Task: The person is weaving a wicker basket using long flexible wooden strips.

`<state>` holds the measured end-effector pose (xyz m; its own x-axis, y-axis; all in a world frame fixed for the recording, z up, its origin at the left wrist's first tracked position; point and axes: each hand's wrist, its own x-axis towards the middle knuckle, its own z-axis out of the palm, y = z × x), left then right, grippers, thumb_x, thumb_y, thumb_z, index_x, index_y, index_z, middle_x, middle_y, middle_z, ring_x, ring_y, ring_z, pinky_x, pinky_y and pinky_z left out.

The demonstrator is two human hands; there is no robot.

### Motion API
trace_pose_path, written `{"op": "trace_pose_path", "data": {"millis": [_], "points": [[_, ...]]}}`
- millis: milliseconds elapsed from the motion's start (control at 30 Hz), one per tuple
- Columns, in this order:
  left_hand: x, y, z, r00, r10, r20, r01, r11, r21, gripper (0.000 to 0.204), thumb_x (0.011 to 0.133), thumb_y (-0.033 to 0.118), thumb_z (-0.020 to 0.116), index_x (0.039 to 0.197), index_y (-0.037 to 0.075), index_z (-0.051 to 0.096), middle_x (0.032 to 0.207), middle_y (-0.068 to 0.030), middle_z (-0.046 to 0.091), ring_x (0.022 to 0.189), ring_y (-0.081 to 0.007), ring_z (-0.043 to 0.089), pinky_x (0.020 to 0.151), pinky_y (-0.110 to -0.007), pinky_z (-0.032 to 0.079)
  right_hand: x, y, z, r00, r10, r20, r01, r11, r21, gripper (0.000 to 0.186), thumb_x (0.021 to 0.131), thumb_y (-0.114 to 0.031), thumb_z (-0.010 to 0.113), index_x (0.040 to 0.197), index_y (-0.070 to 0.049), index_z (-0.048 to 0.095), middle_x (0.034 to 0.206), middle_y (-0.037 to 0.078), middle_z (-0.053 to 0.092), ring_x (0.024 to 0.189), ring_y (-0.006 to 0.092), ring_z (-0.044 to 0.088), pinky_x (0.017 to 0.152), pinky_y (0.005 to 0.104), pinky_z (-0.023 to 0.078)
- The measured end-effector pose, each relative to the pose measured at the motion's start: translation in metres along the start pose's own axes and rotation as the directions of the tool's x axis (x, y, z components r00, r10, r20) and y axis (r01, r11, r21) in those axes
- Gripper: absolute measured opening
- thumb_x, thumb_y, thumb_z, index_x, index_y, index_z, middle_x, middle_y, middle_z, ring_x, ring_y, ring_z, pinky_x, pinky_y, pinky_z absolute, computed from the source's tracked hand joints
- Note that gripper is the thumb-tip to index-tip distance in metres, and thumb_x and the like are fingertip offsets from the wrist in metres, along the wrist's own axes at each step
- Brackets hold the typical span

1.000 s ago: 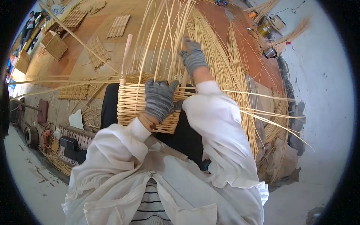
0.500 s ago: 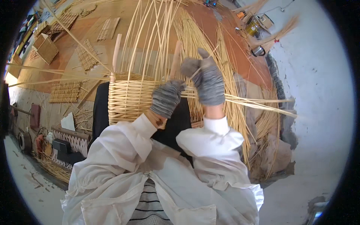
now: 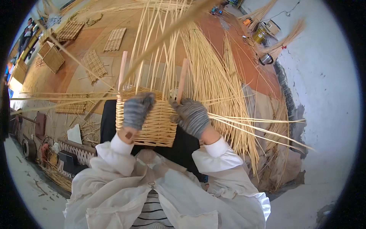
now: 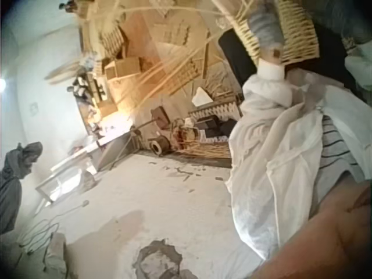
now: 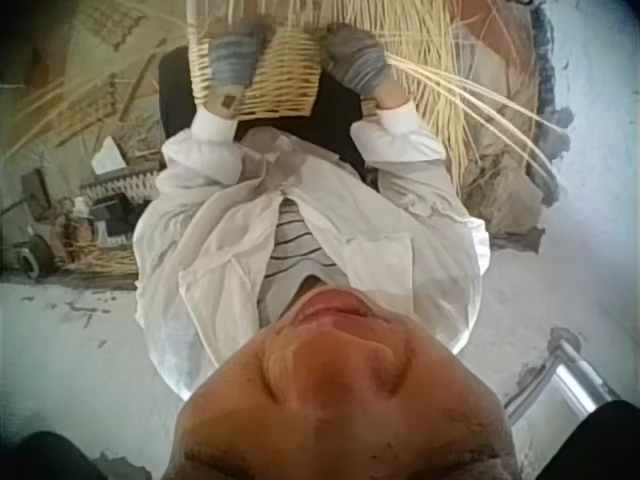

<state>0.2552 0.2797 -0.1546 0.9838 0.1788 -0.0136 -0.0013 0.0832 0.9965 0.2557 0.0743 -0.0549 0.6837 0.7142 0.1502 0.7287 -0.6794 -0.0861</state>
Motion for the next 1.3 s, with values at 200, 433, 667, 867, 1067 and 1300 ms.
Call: {"op": "trace_pose_path", "data": {"millis": [200,433,667,867,1067,1300], "points": [[0.099,0.074,0.077,0.561,0.690,0.458,-0.422,-0.237,0.875,0.017,0.077,0.014,0.057,0.091,0.009,0.064,0.116,-0.0106,0.055,0.109,-0.0248,0.049,0.090,-0.034,0.039,0.035,-0.041,0.028,0.922,0.386,0.017,-0.356,0.866,-0.351,0.056,0.078,-0.044,0.056,0.114,-0.001,0.053,0.095,0.016,0.058,0.088,0.0279,0.056,0.072,0.0390,0.045],[-0.034,0.056,0.007,0.632,0.725,0.274,-0.683,0.354,0.639,0.036,0.075,0.010,0.064,0.108,0.007,0.050,0.103,-0.0103,0.055,0.092,-0.0227,0.053,0.080,-0.034,0.043,0.003,-0.024,0.035,0.874,0.315,-0.370,-0.382,0.916,-0.120,0.034,0.070,-0.018,0.062,0.101,-0.003,0.058,0.087,0.016,0.059,0.086,0.0346,0.055,0.074,0.0429,0.044],[-0.048,0.031,-0.085,0.934,0.274,-0.230,-0.209,0.939,0.273,0.027,0.072,0.005,0.070,0.092,-0.001,0.053,0.076,-0.0016,0.053,0.068,-0.0092,0.047,0.064,-0.023,0.043,0.058,-0.100,0.030,0.973,-0.033,-0.230,0.131,0.895,0.426,0.031,0.085,-0.011,0.052,0.115,-0.003,0.054,0.103,0.012,0.061,0.092,0.0226,0.059,0.081,0.0318,0.048],[-0.040,0.030,-0.074,0.930,0.283,-0.233,-0.302,0.952,-0.048,0.032,0.072,0.008,0.072,0.097,-0.001,0.053,0.077,-0.0027,0.054,0.069,-0.0112,0.049,0.067,-0.024,0.045,0.086,-0.098,0.012,0.900,0.331,-0.282,0.096,0.481,0.872,0.018,0.084,-0.010,0.057,0.099,-0.004,0.064,0.091,0.011,0.064,0.082,0.0195,0.061,0.073,0.0264,0.048],[-0.014,-0.016,-0.105,0.944,0.291,-0.157,-0.247,0.937,0.248,0.044,0.068,0.009,0.075,0.101,0.001,0.046,0.085,-0.0066,0.055,0.069,-0.0142,0.052,0.063,-0.027,0.046,0.023,-0.034,0.015,0.659,0.603,-0.449,-0.117,0.672,0.731,0.015,0.083,-0.010,0.058,0.095,-0.006,0.065,0.079,0.010,0.064,0.071,0.0203,0.060,0.068,0.0276,0.049],[-0.012,0.002,-0.090,0.951,0.298,-0.080,-0.298,0.955,0.007,0.037,0.071,0.003,0.070,0.102,-0.002,0.050,0.094,-0.0087,0.059,0.081,-0.0154,0.056,0.074,-0.027,0.047,-0.013,0.112,0.005,0.598,0.722,0.348,-0.800,0.560,0.214,0.041,0.077,-0.034,0.068,0.086,0.006,0.062,0.078,0.013,0.066,0.072,0.0173,0.063,0.058,0.0285,0.049]]}}
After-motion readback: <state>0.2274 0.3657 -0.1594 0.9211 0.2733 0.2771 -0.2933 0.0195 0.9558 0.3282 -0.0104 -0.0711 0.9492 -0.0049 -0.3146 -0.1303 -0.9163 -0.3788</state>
